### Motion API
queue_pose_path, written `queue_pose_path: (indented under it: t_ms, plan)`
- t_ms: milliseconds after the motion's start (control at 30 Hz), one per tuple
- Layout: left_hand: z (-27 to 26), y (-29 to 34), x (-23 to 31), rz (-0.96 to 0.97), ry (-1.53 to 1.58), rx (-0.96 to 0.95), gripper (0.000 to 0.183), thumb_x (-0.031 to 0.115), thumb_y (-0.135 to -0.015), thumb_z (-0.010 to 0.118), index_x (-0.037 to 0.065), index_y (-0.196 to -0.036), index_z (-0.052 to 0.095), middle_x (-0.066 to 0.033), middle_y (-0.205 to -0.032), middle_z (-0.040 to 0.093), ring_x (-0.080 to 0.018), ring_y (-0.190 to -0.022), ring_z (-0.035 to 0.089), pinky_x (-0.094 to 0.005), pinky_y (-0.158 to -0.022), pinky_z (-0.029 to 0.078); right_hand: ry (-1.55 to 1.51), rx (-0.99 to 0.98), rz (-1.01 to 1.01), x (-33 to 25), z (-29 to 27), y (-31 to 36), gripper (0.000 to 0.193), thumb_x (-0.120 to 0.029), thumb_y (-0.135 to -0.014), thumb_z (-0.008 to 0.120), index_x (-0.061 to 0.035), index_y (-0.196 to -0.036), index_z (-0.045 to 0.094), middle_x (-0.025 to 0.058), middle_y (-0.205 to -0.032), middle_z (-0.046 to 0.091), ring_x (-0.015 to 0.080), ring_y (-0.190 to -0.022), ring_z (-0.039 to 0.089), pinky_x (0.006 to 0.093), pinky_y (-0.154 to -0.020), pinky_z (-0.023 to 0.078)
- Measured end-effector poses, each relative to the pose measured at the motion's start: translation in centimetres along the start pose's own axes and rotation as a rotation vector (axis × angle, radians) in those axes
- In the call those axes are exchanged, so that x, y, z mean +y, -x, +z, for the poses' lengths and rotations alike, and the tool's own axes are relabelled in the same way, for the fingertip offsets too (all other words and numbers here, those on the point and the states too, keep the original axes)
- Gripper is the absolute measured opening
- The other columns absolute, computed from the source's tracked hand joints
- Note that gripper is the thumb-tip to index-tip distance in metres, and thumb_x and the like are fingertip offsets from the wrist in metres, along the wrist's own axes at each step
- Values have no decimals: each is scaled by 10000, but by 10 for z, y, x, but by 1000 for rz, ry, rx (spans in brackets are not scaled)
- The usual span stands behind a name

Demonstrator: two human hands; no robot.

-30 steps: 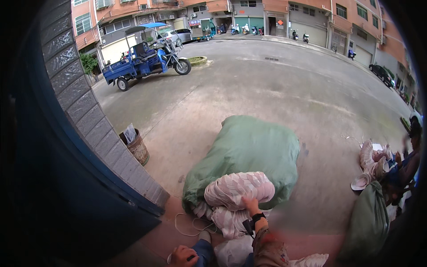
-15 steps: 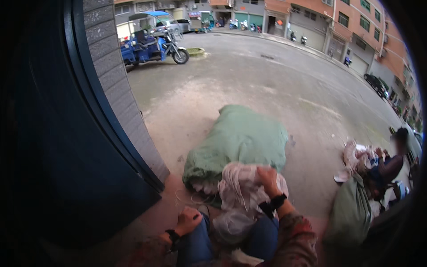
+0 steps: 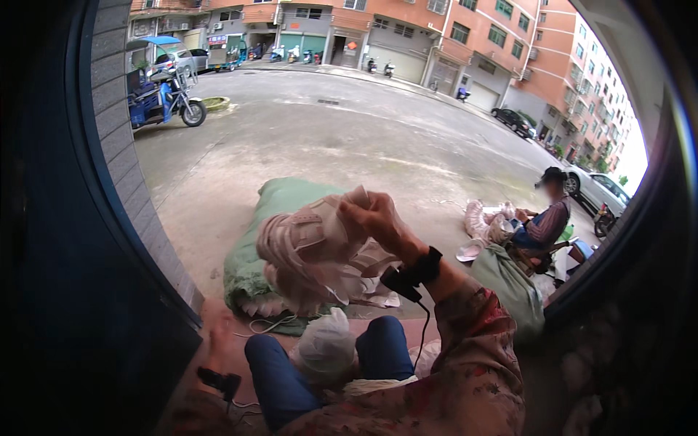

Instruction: Manually thread laces through the eyelets of shoe uppers and tie them together in bundles.

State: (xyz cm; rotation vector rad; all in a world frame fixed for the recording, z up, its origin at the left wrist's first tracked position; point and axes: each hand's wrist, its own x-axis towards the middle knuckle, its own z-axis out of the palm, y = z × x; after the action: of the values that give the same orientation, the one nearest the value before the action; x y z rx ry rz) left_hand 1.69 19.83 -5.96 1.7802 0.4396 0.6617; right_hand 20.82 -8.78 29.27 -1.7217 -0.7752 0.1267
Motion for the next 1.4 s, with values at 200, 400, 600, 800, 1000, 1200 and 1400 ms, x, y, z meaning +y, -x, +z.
queue_pose_path:
  t_ms: [200,400,600,800,1000,1200,1400]
  plan:
    - [0,-27,71,-753,708,-210,526,425,-832,529,221,-1281,346,1,-997,478,-156,-792,507,-352,-544,471,-160,31,41,-23,-28,5,199,-198,-809,609,1,-808,609,28,-718,586,97,-639,540,228,-575,444]
    - [34,16,51,-557,642,-401,443,368,-852,515,189,-1236,384,6,-1035,471,-163,-833,508,-335,-645,476,-237,-316,115,-9,-8,-8,209,-183,-775,640,14,-838,613,33,-695,576,112,-618,550,249,-548,459]
    - [61,72,61,-197,389,-587,418,329,-868,499,165,-1234,382,0,-1094,472,-182,-880,516,-338,-728,474,-90,-392,-207,23,38,-56,208,-180,-734,666,19,-762,612,24,-653,572,88,-584,514,251,-519,427]
    - [106,90,92,-264,508,-504,368,97,-880,435,63,-1244,388,-83,-1180,479,-193,-1067,454,-309,-904,369,-20,-525,-478,-20,-1,-46,213,-98,-785,648,18,-957,599,35,-901,622,64,-791,555,230,-722,482]
    - [111,87,105,-415,460,-278,414,63,-860,461,148,-1262,414,-47,-1063,500,-187,-1022,476,-252,-799,426,621,-331,-836,5,-68,20,138,-171,-692,702,-81,-770,631,60,-617,482,229,-593,484,336,-556,372]
    - [76,77,69,-861,1139,-249,326,39,-861,431,20,-1186,442,-86,-1155,491,-212,-956,532,-343,-737,491,870,-917,-833,89,-2,103,53,-130,-702,551,-130,-728,505,2,-785,477,159,-819,478,293,-688,388]
    - [79,78,111,-616,673,-442,330,63,-805,545,-44,-1115,506,-96,-1115,534,-167,-973,527,-303,-830,422,914,-976,-685,107,-6,115,108,-112,-680,529,-89,-781,499,19,-717,441,176,-769,482,311,-777,395]
